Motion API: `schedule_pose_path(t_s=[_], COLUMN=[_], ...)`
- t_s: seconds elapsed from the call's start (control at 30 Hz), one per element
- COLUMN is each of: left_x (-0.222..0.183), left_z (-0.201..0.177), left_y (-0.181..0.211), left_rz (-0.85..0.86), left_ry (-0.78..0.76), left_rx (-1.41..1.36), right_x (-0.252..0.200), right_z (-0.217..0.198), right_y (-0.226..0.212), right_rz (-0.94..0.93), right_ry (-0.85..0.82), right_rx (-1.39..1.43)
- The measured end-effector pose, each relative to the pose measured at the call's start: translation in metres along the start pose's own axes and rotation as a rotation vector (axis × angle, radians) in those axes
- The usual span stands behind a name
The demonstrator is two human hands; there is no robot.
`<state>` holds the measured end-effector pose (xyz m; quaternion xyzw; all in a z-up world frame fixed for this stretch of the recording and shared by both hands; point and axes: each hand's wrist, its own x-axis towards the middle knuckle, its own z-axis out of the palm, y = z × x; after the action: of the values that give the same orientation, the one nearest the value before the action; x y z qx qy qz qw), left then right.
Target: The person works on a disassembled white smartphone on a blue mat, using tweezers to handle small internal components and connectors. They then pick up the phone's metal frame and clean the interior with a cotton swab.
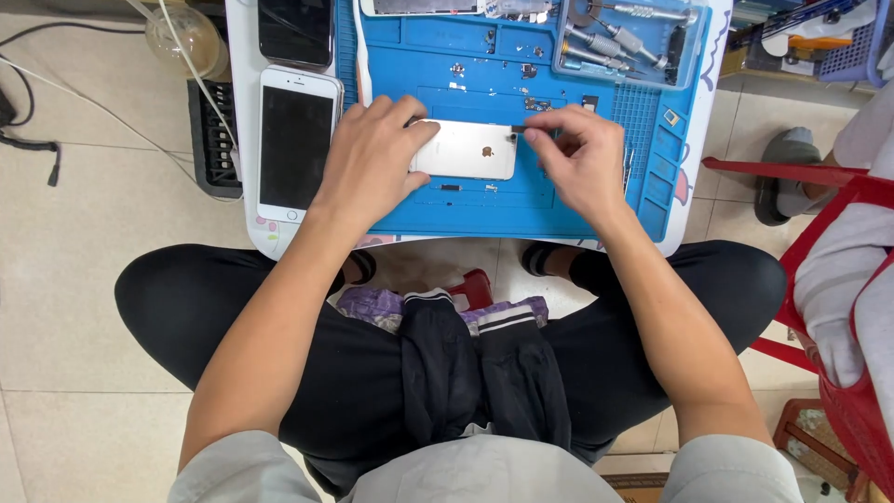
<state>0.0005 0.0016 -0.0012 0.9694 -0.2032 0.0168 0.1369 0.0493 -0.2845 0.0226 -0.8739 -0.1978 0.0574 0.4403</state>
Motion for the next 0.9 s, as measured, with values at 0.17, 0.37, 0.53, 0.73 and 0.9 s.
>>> schedule_pose_path(t_s=[0.17, 0.37, 0.53, 0.73, 0.9], left_x=[0.004, 0.013, 0.017, 0.021, 0.021], left_z=[0.0, -0.006, -0.002, -0.007, -0.005], left_y=[0.006, 0.007, -0.001, 0.004, 0.001], left_rz=[0.0, 0.017, 0.038, -0.001, 0.023], left_ry=[-0.034, -0.033, -0.008, -0.049, -0.041], left_rx=[0.067, 0.033, 0.029, -0.013, -0.091], right_x=[0.0, 0.003, 0.008, 0.01, 0.008], right_z=[0.021, 0.004, -0.02, -0.031, -0.023], right_y=[0.011, 0.016, 0.022, 0.011, 0.009], right_rz=[-0.052, -0.032, -0.079, -0.076, -0.207], right_ry=[-0.004, 0.049, 0.101, 0.061, -0.046], right_rx=[0.031, 0.026, 0.035, 0.001, -0.134])
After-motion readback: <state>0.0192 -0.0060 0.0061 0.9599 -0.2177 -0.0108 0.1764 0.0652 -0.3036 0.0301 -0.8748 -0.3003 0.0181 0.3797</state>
